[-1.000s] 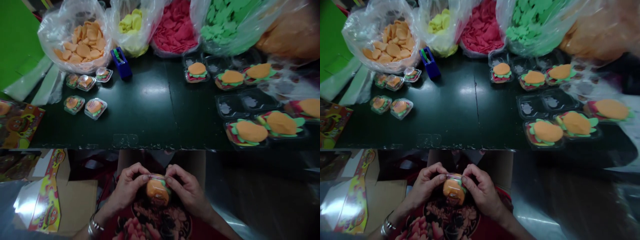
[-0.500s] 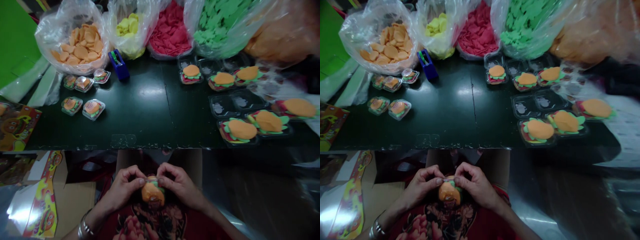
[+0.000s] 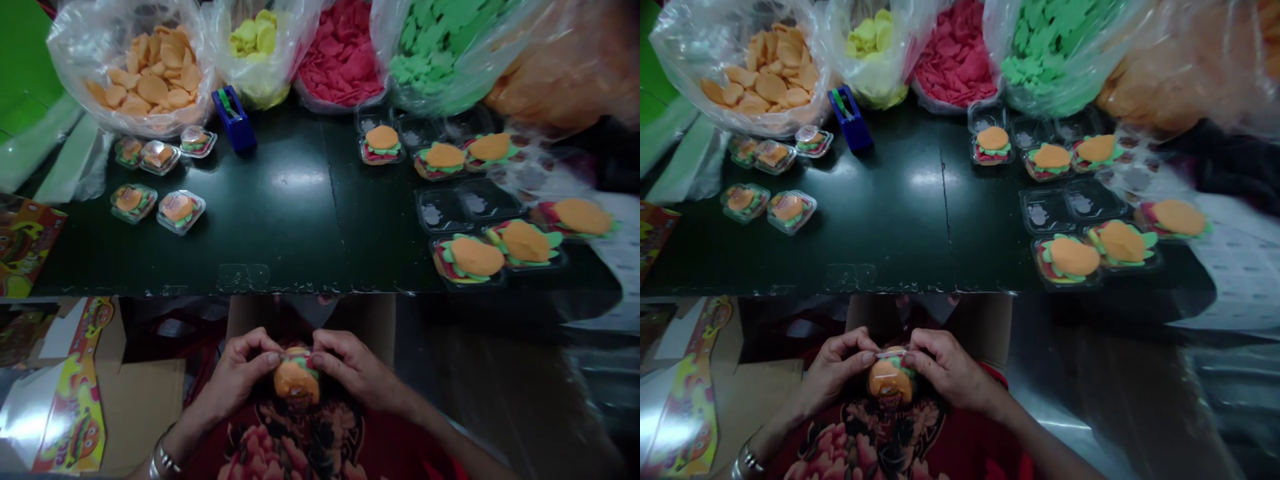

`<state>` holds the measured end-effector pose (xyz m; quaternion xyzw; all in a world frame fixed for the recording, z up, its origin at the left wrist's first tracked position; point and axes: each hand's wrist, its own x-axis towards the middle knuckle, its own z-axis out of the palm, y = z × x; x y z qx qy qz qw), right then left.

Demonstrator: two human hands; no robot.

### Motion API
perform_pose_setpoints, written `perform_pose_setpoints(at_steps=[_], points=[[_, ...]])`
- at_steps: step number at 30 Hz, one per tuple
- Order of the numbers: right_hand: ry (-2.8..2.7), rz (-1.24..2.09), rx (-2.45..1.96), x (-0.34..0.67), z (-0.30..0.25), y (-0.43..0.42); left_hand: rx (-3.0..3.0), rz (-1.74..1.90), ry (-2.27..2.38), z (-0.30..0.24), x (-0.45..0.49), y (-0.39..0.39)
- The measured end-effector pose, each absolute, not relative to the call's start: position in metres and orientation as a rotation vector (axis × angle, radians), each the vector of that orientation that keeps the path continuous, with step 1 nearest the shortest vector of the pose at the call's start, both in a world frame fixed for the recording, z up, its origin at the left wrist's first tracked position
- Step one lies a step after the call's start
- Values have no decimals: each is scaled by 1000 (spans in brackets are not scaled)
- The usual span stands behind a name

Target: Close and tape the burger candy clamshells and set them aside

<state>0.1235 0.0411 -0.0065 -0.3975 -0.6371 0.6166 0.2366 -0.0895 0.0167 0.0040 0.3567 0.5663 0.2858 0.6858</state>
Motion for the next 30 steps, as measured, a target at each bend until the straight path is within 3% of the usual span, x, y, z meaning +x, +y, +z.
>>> perform_pose_setpoints(at_steps=[6, 15, 25, 30], points=[[-1612, 1895, -1150, 114, -15, 49, 643, 556, 1252, -5, -103, 19], [-1533, 2092, -1004, 94, -27, 71, 990, 232, 1090, 10, -100, 71], [-1760, 1995, -963, 103, -34, 39, 468, 699, 1307, -3, -111, 32], [-1536, 1891, -1065, 88, -34, 46, 278, 978, 1295, -3, -105, 32]])
